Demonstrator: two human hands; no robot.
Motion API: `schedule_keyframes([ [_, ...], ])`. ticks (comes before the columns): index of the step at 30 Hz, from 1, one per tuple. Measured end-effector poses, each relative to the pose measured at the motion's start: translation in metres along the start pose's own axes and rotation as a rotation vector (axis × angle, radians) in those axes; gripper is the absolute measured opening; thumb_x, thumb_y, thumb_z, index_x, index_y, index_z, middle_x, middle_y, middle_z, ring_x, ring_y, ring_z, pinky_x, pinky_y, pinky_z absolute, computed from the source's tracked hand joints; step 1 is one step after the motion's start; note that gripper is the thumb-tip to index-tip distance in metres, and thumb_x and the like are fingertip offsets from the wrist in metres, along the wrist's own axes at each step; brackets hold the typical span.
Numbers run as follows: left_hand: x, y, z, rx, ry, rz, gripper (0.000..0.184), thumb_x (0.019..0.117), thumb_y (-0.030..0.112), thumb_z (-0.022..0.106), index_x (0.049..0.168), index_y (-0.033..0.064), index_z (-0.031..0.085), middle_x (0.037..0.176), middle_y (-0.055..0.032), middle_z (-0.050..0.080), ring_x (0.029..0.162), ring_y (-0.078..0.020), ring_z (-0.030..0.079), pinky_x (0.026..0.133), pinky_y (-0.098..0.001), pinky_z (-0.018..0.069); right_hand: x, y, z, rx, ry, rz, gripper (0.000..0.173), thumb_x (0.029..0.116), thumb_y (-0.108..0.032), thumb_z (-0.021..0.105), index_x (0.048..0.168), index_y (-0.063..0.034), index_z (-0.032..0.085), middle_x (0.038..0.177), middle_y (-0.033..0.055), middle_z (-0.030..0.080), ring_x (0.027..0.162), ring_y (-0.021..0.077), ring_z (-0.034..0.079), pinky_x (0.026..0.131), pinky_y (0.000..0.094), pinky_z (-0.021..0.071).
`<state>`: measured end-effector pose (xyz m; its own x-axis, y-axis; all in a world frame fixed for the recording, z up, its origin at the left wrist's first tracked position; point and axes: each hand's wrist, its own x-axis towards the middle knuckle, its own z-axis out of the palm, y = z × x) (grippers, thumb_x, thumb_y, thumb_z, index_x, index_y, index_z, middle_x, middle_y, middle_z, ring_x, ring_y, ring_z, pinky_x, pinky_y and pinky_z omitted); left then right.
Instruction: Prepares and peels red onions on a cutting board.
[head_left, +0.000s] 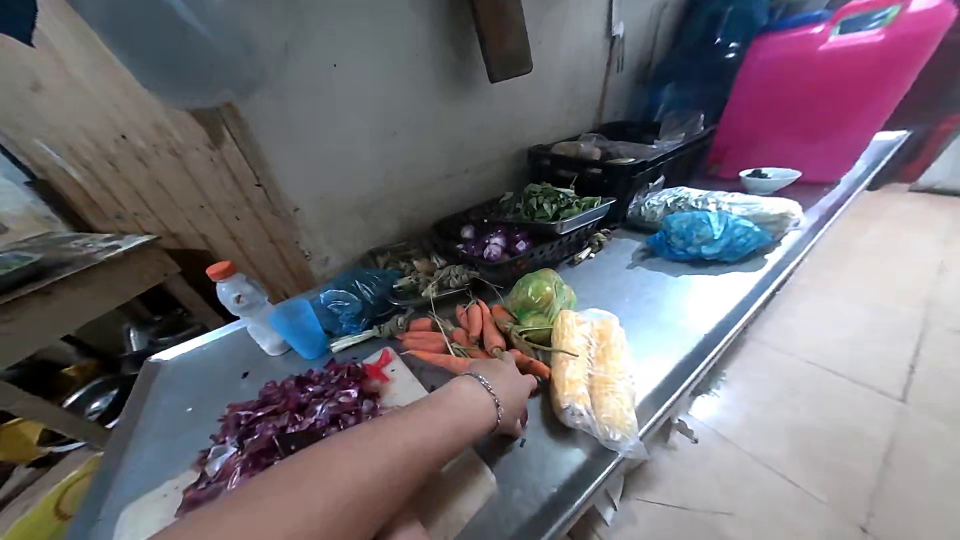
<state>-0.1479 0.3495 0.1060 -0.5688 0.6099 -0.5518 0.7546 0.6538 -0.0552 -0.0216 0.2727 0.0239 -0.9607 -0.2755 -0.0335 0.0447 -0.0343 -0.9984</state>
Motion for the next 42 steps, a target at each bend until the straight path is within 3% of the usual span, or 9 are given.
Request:
schedule_keyframes([
  [7,-0.008,0.02,0.025,-0.079,0.011,-0.023,0.068,0.1001,0.023,0.063,0.152,-0.0057,0.031,0.13,-0.0311,0.058,0.12,-0.0481,0.059,0.097,-0.0639,0.0472,-0.003,0.015,0.003,-0.422,-0.062,-0.265,0.031,0.0972,-0.022,0.062,0.102,0.0068,0.072,0.099,0.0224,0.072,0.097,0.0333,0.07,0.092,0.0504,0.0526],
  [11,-0.018,0.007,0.026,-0.084,0.144,0.127,0.046,0.0944,0.011,0.066,0.138,0.0047,0.054,0.136,-0.021,0.057,0.115,-0.041,0.062,0.092,-0.0609,0.0513,-0.003,0.013,0.007,-0.258,0.011,-0.268,0.026,0.091,-0.022,0.069,0.101,0.0018,0.073,0.093,0.0134,0.072,0.089,0.0186,0.069,0.084,0.0381,0.0549],
  [18,-0.154,-0.053,0.022,-0.629,0.902,0.069,0.034,0.0876,0.014,0.072,0.118,0.009,0.058,0.091,-0.0017,0.07,0.077,-0.0137,0.069,0.067,-0.038,0.06,0.008,0.003,0.005,0.152,0.016,-0.019,0.097,0.0827,-0.041,0.08,0.156,-0.0036,0.028,0.125,0.0166,0.064,0.107,0.0191,0.068,0.092,0.0417,0.0577],
  [22,-0.208,-0.095,0.092,-1.148,1.297,-0.037,0.03,0.0891,0.019,0.064,0.119,0.0182,0.062,0.092,0.0008,0.069,0.059,-0.0076,0.059,0.049,-0.0211,0.0489,0.007,-0.001,0.006,0.148,0.063,-0.032,0.097,0.0835,-0.042,0.076,0.16,-0.0078,0.026,0.131,0.0159,0.063,0.11,0.017,0.067,0.094,0.0385,0.057],
  [26,-0.222,-0.115,0.161,-1.854,1.189,0.066,0.037,0.1076,0.03,0.028,0.127,0.0243,0.058,0.101,-0.001,0.066,0.075,-0.0108,0.064,0.061,-0.0252,0.0556,0.009,0.004,0.007,0.15,0.11,-0.07,0.083,0.0917,-0.042,0.066,0.161,-0.0147,0.03,0.093,0.0037,0.062,0.057,0.0072,0.053,0.05,0.0264,0.0484],
  [31,-0.224,-0.115,0.194,-2.269,1.077,0.26,0.053,0.1097,0.041,0.016,0.125,0.0136,0.059,0.109,-0.0123,0.07,0.074,-0.0163,0.068,0.058,-0.026,0.0565,0.011,0.014,0.008,0.213,0.101,-0.03,0.07,0.0968,-0.041,0.053,0.158,-0.0116,0.035,0.073,-0.0009,0.055,0.047,0.0064,0.047,0.042,0.0232,0.0454],
  [35,-0.218,-0.117,0.209,-2.233,1.013,0.287,0.06,0.109,0.051,0.014,0.126,0.0133,0.056,0.11,-0.0117,0.07,0.069,-0.0132,0.066,0.059,-0.0243,0.0554,0.016,0.02,0.006,0.308,0.11,0.003,0.059,0.0957,-0.044,0.049,0.137,-0.0025,0.046,0.069,-0.0013,0.054,0.044,0.0055,0.049,0.04,0.0207,0.0467],
  [39,-0.212,-0.114,0.214,-2.147,1.009,0.118,0.065,0.1064,0.059,0.013,0.107,0.0131,0.06,0.091,-0.0038,0.067,0.061,-0.0094,0.06,0.054,-0.0236,0.0525,0.007,0.013,0.023,0.082,0.139,-0.159,0.088,0.0837,-0.054,0.066,0.15,-0.0036,0.039,0.072,-0.0058,0.054,0.049,0.0032,0.047,0.044,0.0214,0.0444],
  [42,-0.206,-0.113,0.221,-2.023,1.062,0.018,0.046,0.108,0.052,0.028,0.12,0.0192,0.057,0.094,0.0005,0.066,0.077,-0.0104,0.064,0.066,-0.0284,0.0562,-0.004,0.005,0.045,-0.136,0.125,-0.278,0.113,0.0733,-0.072,0.072,0.157,-0.0048,0.034,0.114,0.0008,0.068,0.09,0.003,0.065,0.077,0.0249,0.0573],
])
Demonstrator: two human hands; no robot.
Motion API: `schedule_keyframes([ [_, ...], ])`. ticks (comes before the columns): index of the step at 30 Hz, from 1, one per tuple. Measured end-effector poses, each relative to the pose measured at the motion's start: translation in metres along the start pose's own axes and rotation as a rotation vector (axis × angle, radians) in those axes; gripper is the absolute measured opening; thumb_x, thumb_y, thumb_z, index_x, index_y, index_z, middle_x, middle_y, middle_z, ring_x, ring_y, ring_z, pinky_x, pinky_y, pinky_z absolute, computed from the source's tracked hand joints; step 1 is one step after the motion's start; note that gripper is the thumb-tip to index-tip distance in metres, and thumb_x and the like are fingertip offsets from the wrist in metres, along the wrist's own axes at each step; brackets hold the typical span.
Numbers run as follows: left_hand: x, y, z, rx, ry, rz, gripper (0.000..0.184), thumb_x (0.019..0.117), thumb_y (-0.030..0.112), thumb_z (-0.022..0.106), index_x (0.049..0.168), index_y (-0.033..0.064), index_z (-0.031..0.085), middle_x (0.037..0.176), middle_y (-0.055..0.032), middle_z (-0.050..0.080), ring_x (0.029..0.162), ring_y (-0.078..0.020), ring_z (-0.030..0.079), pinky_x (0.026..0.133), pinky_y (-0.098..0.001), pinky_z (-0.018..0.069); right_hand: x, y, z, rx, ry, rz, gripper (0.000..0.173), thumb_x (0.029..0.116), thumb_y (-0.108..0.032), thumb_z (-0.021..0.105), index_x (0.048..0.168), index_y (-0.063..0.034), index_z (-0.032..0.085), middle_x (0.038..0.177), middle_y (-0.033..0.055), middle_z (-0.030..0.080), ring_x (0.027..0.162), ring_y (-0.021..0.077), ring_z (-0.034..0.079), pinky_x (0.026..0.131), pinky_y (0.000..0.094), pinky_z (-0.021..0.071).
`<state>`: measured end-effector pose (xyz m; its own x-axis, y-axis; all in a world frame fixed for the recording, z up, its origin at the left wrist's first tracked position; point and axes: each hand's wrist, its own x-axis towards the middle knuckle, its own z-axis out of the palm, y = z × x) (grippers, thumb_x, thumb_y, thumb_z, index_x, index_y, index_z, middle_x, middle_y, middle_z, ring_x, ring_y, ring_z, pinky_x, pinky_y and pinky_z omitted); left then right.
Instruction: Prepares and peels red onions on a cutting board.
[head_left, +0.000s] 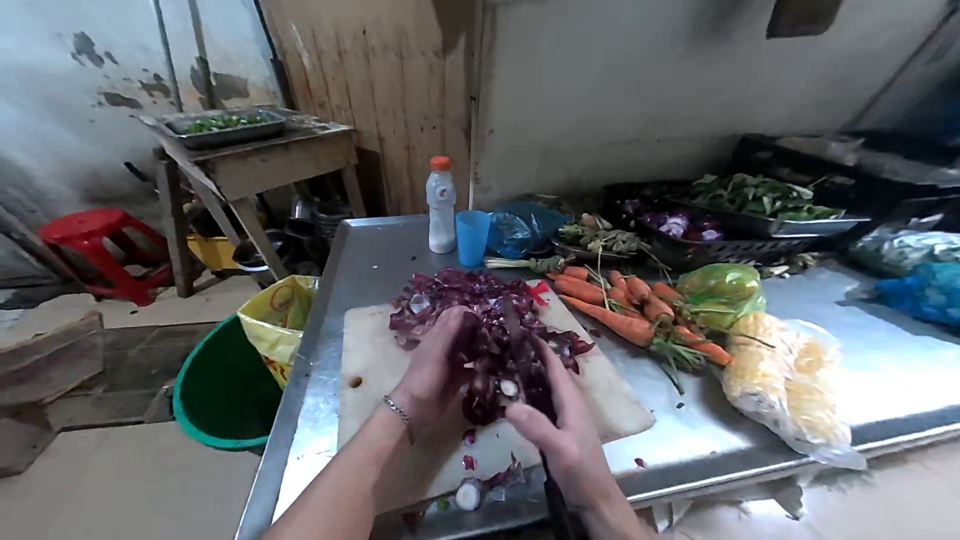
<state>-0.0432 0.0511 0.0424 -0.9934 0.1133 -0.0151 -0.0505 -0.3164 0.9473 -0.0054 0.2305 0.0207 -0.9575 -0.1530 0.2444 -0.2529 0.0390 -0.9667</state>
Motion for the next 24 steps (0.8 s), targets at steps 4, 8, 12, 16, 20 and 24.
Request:
schedule_keyframes([
  [4,0.001,-0.001,-0.012,0.381,-0.029,0.272,0.049,0.0979,0.013,0.064,0.145,0.0156,0.05,0.108,-0.0054,0.066,0.079,-0.0121,0.065,0.069,-0.03,0.0578,0.001,-0.005,0.015,0.125,-0.003,-0.051,0.111,0.0728,-0.071,0.074,0.154,-0.0064,0.036,0.102,-0.0037,0.066,0.076,-0.0003,0.06,0.063,0.0185,0.0523],
  [8,-0.002,0.005,-0.016,0.549,0.039,0.361,0.062,0.0724,0.011,0.09,0.125,0.0097,0.057,0.109,-0.006,0.069,0.092,-0.0135,0.069,0.079,-0.0313,0.06,0.008,-0.002,0.009,0.364,-0.012,0.054,0.103,0.076,-0.061,0.077,0.153,-0.011,0.032,0.079,-0.005,0.057,0.053,0.0015,0.048,0.046,0.0183,0.0438],
  [12,-0.005,0.009,-0.017,0.368,-0.016,0.362,0.054,0.0803,0.01,0.08,0.131,0.0104,0.062,0.115,-0.0062,0.069,0.093,-0.0143,0.069,0.078,-0.0295,0.0605,0.012,0.001,0.004,0.383,-0.012,0.054,0.098,0.0771,-0.061,0.077,0.152,-0.0124,0.035,0.077,-0.0034,0.056,0.05,0.0028,0.047,0.045,0.0186,0.0435],
  [16,-0.006,0.012,-0.018,0.341,-0.08,0.336,0.064,0.0814,0.002,0.078,0.141,0.0105,0.057,0.122,-0.0073,0.067,0.097,-0.015,0.07,0.084,-0.0301,0.0603,0.012,-0.001,0.004,0.229,-0.015,-0.009,0.106,0.0733,-0.067,0.077,0.152,-0.0093,0.036,0.083,-0.0047,0.058,0.054,0.0013,0.049,0.047,0.018,0.0445],
  [20,-0.008,0.011,-0.021,0.297,-0.118,0.375,0.046,0.0805,0.009,0.078,0.125,0.0103,0.067,0.102,-0.0009,0.073,0.084,-0.0075,0.069,0.075,-0.0245,0.0598,0.008,-0.005,0.005,-0.047,-0.114,-0.127,0.113,0.072,-0.075,0.073,0.159,-0.0147,0.033,0.121,0.0012,0.068,0.102,0.0075,0.067,0.085,0.0305,0.0597],
  [24,-0.011,0.013,-0.025,0.32,-0.17,0.342,0.042,0.0912,0.002,0.062,0.133,0.0098,0.064,0.109,-0.0022,0.072,0.088,-0.0091,0.068,0.076,-0.0262,0.0586,0.005,-0.008,0.005,-0.236,-0.227,-0.301,0.116,0.0733,-0.077,0.07,0.161,-0.0129,0.029,0.119,0.0034,0.068,0.105,0.0082,0.066,0.09,0.0357,0.0593],
])
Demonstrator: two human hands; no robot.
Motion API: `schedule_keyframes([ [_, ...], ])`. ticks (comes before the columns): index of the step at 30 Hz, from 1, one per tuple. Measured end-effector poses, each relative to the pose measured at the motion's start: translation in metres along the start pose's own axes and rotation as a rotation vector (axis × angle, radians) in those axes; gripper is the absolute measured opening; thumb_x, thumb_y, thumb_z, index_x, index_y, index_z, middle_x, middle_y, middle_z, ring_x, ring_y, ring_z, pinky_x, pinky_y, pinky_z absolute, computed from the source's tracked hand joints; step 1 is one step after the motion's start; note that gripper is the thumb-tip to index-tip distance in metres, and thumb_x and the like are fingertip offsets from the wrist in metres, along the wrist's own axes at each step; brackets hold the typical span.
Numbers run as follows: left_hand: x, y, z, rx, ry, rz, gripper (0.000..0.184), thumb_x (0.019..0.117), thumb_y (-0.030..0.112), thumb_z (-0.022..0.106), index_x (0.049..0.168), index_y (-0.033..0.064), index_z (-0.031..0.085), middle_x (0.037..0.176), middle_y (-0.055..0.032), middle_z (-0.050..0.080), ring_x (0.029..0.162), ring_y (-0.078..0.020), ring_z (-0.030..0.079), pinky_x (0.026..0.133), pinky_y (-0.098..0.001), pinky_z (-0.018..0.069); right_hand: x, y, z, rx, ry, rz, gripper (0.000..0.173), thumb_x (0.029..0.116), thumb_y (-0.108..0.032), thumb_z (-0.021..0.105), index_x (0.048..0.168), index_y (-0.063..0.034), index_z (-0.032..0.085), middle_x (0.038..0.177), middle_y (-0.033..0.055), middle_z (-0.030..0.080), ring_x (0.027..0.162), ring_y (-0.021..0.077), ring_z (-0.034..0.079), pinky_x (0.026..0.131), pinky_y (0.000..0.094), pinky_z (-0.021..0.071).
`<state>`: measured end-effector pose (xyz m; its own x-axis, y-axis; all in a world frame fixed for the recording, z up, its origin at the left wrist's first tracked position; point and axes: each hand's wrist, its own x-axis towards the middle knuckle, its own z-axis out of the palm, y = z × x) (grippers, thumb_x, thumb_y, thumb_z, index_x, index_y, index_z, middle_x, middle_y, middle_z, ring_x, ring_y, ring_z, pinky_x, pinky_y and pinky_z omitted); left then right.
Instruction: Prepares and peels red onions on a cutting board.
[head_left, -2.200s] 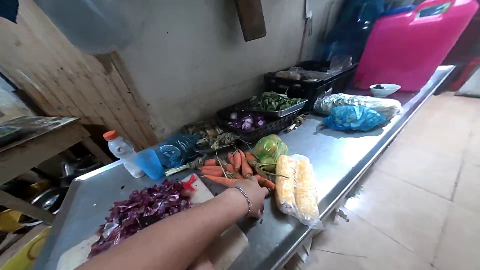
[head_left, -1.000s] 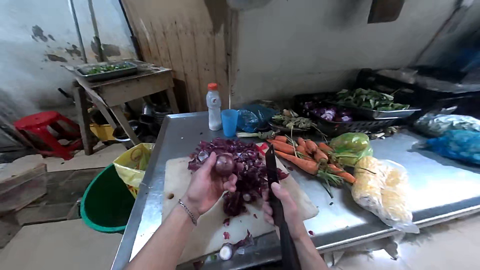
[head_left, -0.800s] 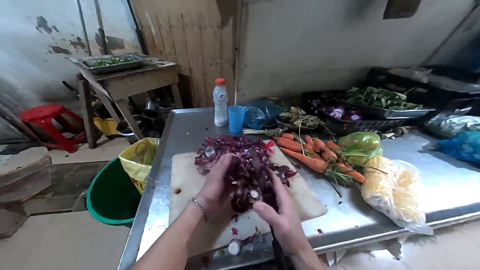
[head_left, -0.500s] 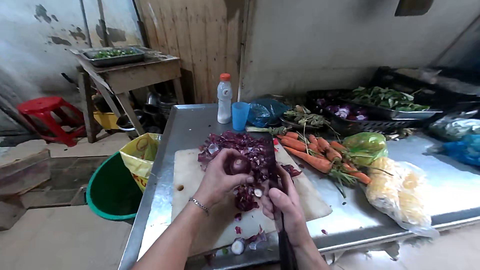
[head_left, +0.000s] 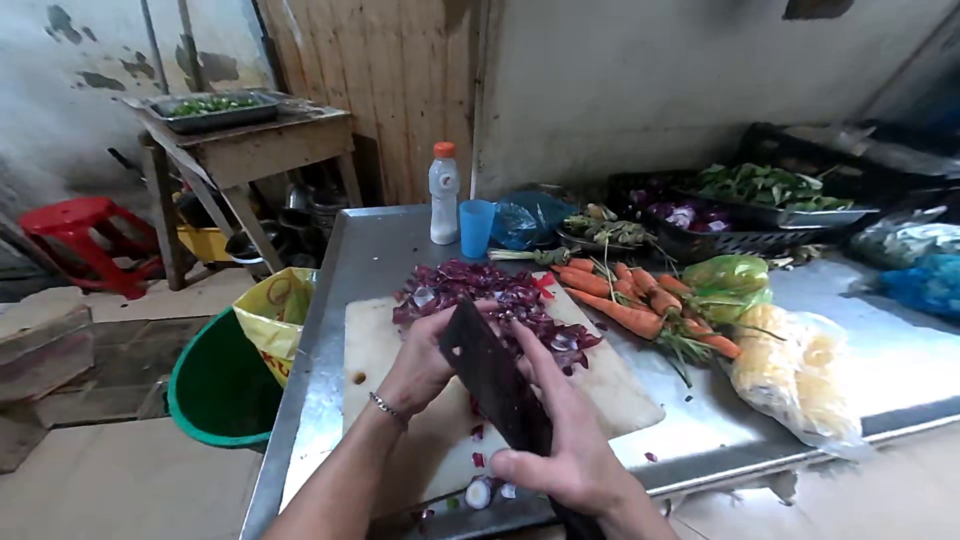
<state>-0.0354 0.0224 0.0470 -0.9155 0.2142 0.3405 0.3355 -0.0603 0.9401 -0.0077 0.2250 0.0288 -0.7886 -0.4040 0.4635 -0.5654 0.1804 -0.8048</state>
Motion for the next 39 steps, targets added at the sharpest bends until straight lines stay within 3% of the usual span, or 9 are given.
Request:
schedule_keyframes([
  [4,-0.001,0.001,0.001,-0.032,-0.048,-0.016,0.034,0.1018,0.016,0.059,0.135,0.011,0.062,0.108,-0.0023,0.072,0.087,-0.0076,0.068,0.076,-0.0242,0.0582,0.0,0.001,-0.004,-0.059,-0.048,-0.069,0.115,0.0748,-0.078,0.068,0.161,-0.0112,0.029,0.124,0.0051,0.067,0.108,0.0084,0.066,0.092,0.0371,0.0593],
  [8,0.0,0.006,0.006,-0.082,-0.09,-0.042,0.033,0.1031,0.016,0.055,0.134,0.0075,0.061,0.106,-0.0015,0.071,0.088,-0.0051,0.066,0.079,-0.0222,0.0571,-0.002,0.004,-0.005,-0.105,-0.038,-0.114,0.116,0.0762,-0.078,0.066,0.16,-0.0078,0.029,0.13,0.0074,0.066,0.112,0.0097,0.065,0.094,0.0384,0.0583],
  [11,0.002,0.008,0.003,-0.154,-0.156,-0.088,0.037,0.1059,0.016,0.047,0.141,0.0059,0.054,0.116,-0.003,0.068,0.097,-0.0065,0.066,0.085,-0.0247,0.0563,-0.002,0.003,-0.006,-0.149,-0.023,-0.139,0.115,0.0774,-0.077,0.065,0.16,-0.0062,0.029,0.134,0.0089,0.064,0.115,0.0103,0.064,0.096,0.0384,0.0572],
  [15,0.002,0.004,0.002,-0.13,-0.16,-0.084,0.039,0.1053,0.018,0.05,0.142,0.0047,0.054,0.119,-0.0042,0.068,0.099,-0.0083,0.066,0.086,-0.0268,0.0569,-0.002,0.006,-0.012,-0.165,-0.039,-0.142,0.113,0.079,-0.078,0.064,0.16,-0.0069,0.03,0.139,0.0097,0.061,0.119,0.0108,0.062,0.098,0.0386,0.0564],
  [20,0.001,0.003,0.002,-0.131,-0.185,-0.094,0.032,0.105,0.014,0.049,0.134,0.0048,0.061,0.11,-0.0045,0.07,0.092,-0.0073,0.066,0.081,-0.024,0.057,-0.004,0.01,-0.019,-0.151,-0.083,-0.151,0.114,0.0769,-0.08,0.064,0.159,-0.0072,0.031,0.134,0.0082,0.063,0.116,0.0093,0.063,0.096,0.0371,0.0573],
  [27,0.0,0.001,0.002,-0.074,-0.2,-0.089,0.033,0.1042,0.022,0.051,0.131,0.0068,0.063,0.112,-0.0036,0.07,0.095,-0.0084,0.067,0.084,-0.0263,0.0575,-0.003,0.012,-0.027,-0.142,-0.145,-0.206,0.112,0.0781,-0.076,0.066,0.158,-0.006,0.03,0.131,0.0087,0.064,0.114,0.0092,0.064,0.094,0.0358,0.0581],
  [30,0.006,-0.03,-0.01,-0.061,-0.273,-0.022,0.038,0.105,0.025,0.051,0.136,0.0051,0.06,0.121,-0.0097,0.068,0.104,-0.0149,0.067,0.09,-0.0333,0.0576,-0.002,0.014,-0.033,-0.166,-0.185,-0.247,0.113,0.0783,-0.075,0.067,0.157,-0.0043,0.029,0.127,0.0089,0.066,0.112,0.0093,0.065,0.092,0.0354,0.059],
  [35,0.004,-0.017,-0.008,-0.044,-0.281,-0.105,0.037,0.0989,0.02,0.054,0.132,0.0063,0.064,0.116,-0.0057,0.071,0.1,-0.0102,0.067,0.087,-0.0292,0.0573,0.003,0.013,-0.043,-0.226,-0.281,-0.276,0.117,0.0768,-0.08,0.063,0.159,-0.0043,0.026,0.13,0.0092,0.065,0.111,0.0104,0.065,0.088,0.0364,0.0598],
  [39,0.005,-0.033,-0.014,-0.031,-0.277,-0.087,0.038,0.1013,0.02,0.052,0.136,0.0076,0.06,0.12,-0.0056,0.069,0.104,-0.0113,0.067,0.09,-0.031,0.0571,0.003,0.013,-0.037,-0.224,-0.223,-0.278,0.116,0.0775,-0.077,0.064,0.16,-0.0059,0.025,0.133,0.0094,0.064,0.114,0.011,0.065,0.089,0.0379,0.0601],
])
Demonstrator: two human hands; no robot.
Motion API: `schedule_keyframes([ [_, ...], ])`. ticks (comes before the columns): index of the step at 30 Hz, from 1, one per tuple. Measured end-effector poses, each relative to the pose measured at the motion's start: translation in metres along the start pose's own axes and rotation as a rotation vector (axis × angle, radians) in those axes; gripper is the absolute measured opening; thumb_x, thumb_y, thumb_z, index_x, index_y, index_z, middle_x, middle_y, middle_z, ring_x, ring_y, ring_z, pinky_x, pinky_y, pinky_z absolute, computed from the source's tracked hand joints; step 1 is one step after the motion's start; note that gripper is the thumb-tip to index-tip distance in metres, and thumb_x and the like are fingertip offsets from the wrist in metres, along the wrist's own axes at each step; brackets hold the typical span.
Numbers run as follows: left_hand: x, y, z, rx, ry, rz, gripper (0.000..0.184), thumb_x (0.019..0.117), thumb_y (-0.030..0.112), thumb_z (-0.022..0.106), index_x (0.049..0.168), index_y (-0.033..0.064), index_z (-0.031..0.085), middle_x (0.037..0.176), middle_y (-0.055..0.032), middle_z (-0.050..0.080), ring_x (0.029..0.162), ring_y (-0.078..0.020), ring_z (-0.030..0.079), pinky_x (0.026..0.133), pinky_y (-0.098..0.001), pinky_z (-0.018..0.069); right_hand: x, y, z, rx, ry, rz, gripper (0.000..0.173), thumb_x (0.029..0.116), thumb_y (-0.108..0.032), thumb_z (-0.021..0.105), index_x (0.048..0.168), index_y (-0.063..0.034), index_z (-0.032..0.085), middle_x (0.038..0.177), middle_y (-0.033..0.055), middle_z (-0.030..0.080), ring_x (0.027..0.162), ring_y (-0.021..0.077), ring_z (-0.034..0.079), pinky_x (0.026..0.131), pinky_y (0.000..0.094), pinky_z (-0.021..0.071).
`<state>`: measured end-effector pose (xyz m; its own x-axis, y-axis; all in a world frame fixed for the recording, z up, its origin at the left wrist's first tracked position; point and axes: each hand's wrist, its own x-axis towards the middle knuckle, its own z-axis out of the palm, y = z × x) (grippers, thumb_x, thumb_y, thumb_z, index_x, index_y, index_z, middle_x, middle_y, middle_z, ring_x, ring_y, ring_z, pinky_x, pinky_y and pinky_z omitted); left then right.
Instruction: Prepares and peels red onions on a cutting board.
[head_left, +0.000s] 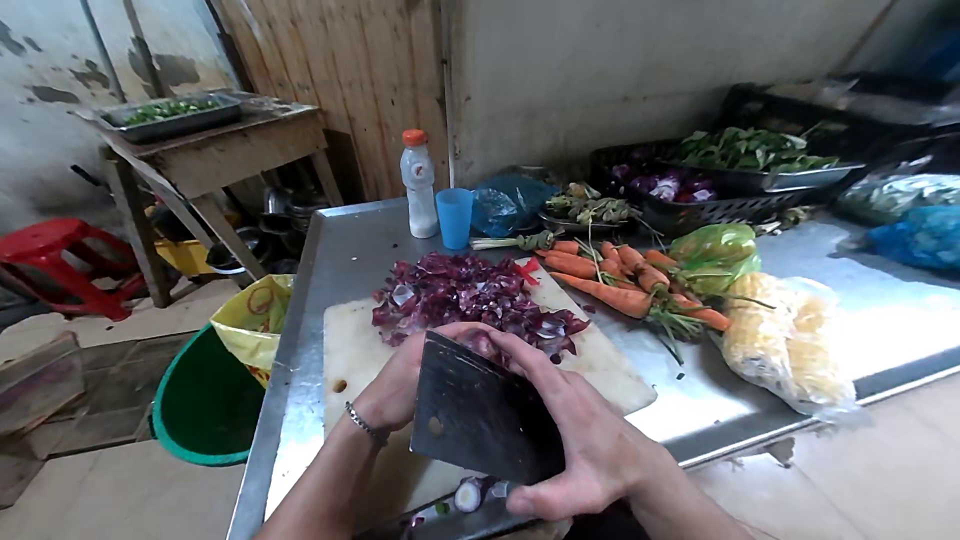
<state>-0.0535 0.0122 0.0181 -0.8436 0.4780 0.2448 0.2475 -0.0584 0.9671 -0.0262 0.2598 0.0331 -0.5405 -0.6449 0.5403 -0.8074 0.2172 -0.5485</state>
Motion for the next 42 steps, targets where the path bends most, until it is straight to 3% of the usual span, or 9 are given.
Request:
schedule_keyframes([
  [3,0.004,-0.064,-0.023,-0.181,-0.125,0.201,0.038,0.1073,0.02,0.045,0.14,0.003,0.053,0.123,-0.012,0.065,0.105,-0.0153,0.066,0.086,-0.0317,0.058,0.002,-0.003,0.008,-0.004,0.077,0.031,0.112,0.0767,-0.077,0.066,0.158,-0.0104,0.028,0.127,0.0064,0.065,0.109,0.01,0.066,0.085,0.0372,0.061],
  [5,-0.007,0.001,0.01,-0.271,0.102,-0.076,0.027,0.1047,0.026,0.049,0.123,0.0152,0.066,0.107,0.0006,0.07,0.094,-0.006,0.067,0.084,-0.0242,0.0565,0.005,-0.007,0.011,-0.023,0.111,0.06,0.109,0.077,-0.076,0.066,0.157,-0.0117,0.029,0.126,0.005,0.066,0.108,0.0089,0.066,0.082,0.0366,0.0615],
  [7,-0.009,0.035,0.024,-0.258,0.125,-0.077,0.026,0.1018,0.025,0.054,0.121,0.0137,0.067,0.104,0.0027,0.07,0.091,-0.0027,0.066,0.083,-0.0204,0.0559,0.007,-0.011,0.016,-0.069,0.164,0.1,0.109,0.0749,-0.077,0.067,0.154,-0.0092,0.034,0.12,0.0048,0.069,0.101,0.0092,0.068,0.077,0.0377,0.0621],
  [9,-0.007,0.032,0.023,-0.158,0.103,0.013,0.033,0.0958,0.014,0.058,0.128,0.0096,0.062,0.109,0.0011,0.069,0.094,-0.0034,0.065,0.085,-0.0211,0.0553,0.008,-0.013,0.02,-0.091,0.202,0.134,0.107,0.0751,-0.078,0.066,0.15,-0.0057,0.039,0.113,0.0054,0.07,0.096,0.0101,0.069,0.074,0.0383,0.0619],
  [11,-0.008,0.025,0.021,-0.099,0.113,0.04,0.045,0.093,0.027,0.066,0.135,0.0125,0.06,0.117,0.0042,0.067,0.102,-0.0021,0.063,0.09,-0.0207,0.0538,0.01,-0.015,0.024,-0.095,0.229,0.172,0.105,0.0752,-0.078,0.065,0.147,-0.0058,0.042,0.108,0.0045,0.071,0.091,0.0097,0.07,0.072,0.0378,0.0616],
  [21,-0.005,0.02,0.029,0.058,0.299,0.092,0.047,0.0911,0.019,0.069,0.136,0.0135,0.058,0.115,0.0009,0.07,0.098,-0.0092,0.068,0.084,-0.0266,0.0588,0.019,-0.023,0.032,0.076,0.285,0.368,0.111,0.0708,-0.081,0.067,0.151,-0.0088,0.04,0.11,-0.0005,0.071,0.095,0.0057,0.068,0.078,0.0359,0.0613],
  [27,-0.006,0.021,0.034,0.063,0.339,0.121,0.041,0.0898,0.006,0.066,0.13,0.011,0.061,0.109,0.0022,0.071,0.095,-0.0059,0.068,0.084,-0.0235,0.0584,0.026,-0.031,0.033,0.022,0.299,0.438,0.107,0.0709,-0.082,0.063,0.146,-0.0079,0.044,0.101,-0.0011,0.07,0.086,0.0066,0.068,0.07,0.0357,0.0601],
  [29,-0.006,0.024,0.038,0.127,0.4,0.188,0.029,0.0861,0.005,0.069,0.113,0.0155,0.067,0.097,0.0093,0.072,0.088,0.0006,0.068,0.079,-0.0198,0.0583,0.029,-0.032,0.034,0.022,0.314,0.468,0.106,0.0711,-0.083,0.061,0.143,-0.0069,0.046,0.1,-0.0004,0.07,0.086,0.0077,0.068,0.07,0.036,0.0594],
  [42,0.001,0.022,0.037,-0.075,0.327,0.125,0.042,0.0833,-0.001,0.068,0.122,0.0156,0.066,0.107,0.0031,0.073,0.092,-0.0062,0.07,0.081,-0.0253,0.0595,0.033,-0.023,0.028,0.315,0.332,0.539,0.097,0.0681,-0.08,0.069,0.136,-0.0143,0.048,0.099,-0.006,0.068,0.087,0.0032,0.067,0.071,0.0281,0.0593],
])
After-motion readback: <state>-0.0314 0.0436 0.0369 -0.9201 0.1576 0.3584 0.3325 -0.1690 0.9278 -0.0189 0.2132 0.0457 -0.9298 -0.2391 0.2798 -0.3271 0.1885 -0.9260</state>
